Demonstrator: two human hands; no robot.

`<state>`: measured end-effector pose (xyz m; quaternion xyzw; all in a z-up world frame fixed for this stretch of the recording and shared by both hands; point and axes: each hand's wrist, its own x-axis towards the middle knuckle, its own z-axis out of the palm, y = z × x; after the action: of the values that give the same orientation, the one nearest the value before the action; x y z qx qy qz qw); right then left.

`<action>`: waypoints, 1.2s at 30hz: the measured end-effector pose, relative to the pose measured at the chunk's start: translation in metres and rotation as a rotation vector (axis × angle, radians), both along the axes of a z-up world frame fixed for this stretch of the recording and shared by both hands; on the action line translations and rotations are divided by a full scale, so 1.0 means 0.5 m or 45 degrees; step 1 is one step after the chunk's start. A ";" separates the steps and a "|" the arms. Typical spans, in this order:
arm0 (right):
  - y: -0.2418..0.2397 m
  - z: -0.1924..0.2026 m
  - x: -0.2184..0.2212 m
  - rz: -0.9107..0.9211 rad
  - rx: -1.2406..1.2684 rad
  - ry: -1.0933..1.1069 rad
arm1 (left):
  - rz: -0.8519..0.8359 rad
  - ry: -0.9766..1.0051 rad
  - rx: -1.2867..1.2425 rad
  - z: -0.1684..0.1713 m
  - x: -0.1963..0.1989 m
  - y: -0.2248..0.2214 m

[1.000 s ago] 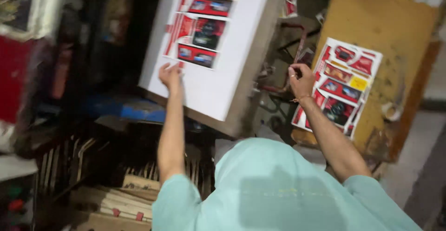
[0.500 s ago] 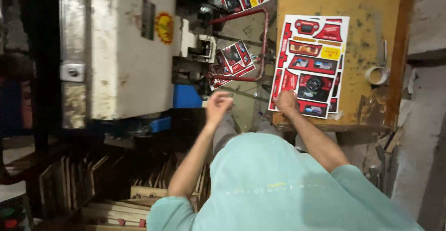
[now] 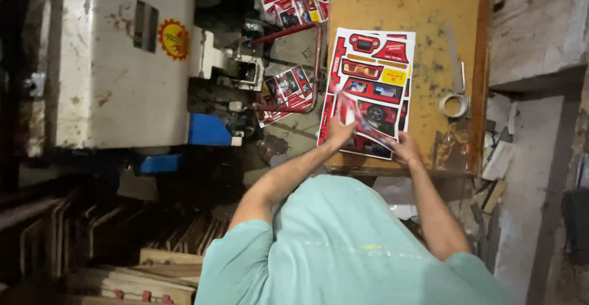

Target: Sorting and stacking printed paper or cardboard sheets from a production machine onto a table.

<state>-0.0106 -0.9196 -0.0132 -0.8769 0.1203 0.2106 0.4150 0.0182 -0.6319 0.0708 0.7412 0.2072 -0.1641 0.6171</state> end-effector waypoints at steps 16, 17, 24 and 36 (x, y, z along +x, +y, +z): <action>0.525 0.431 0.187 -0.095 1.487 0.313 | 0.383 -0.613 0.025 0.303 -0.053 0.595; 0.573 0.435 0.201 -0.033 1.481 0.267 | 0.437 -0.687 -0.014 0.265 -0.059 0.652; 0.933 0.226 0.273 -0.026 0.854 0.105 | 0.777 -0.287 -0.074 0.003 -0.007 0.952; 0.988 0.054 0.365 0.218 0.762 0.137 | 0.999 0.144 0.335 -0.092 0.098 1.075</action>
<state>0.1719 -0.4256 0.0137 -0.7104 0.0006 0.3171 0.6284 0.0674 -0.0942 0.0248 0.6683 0.5267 0.0707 0.5205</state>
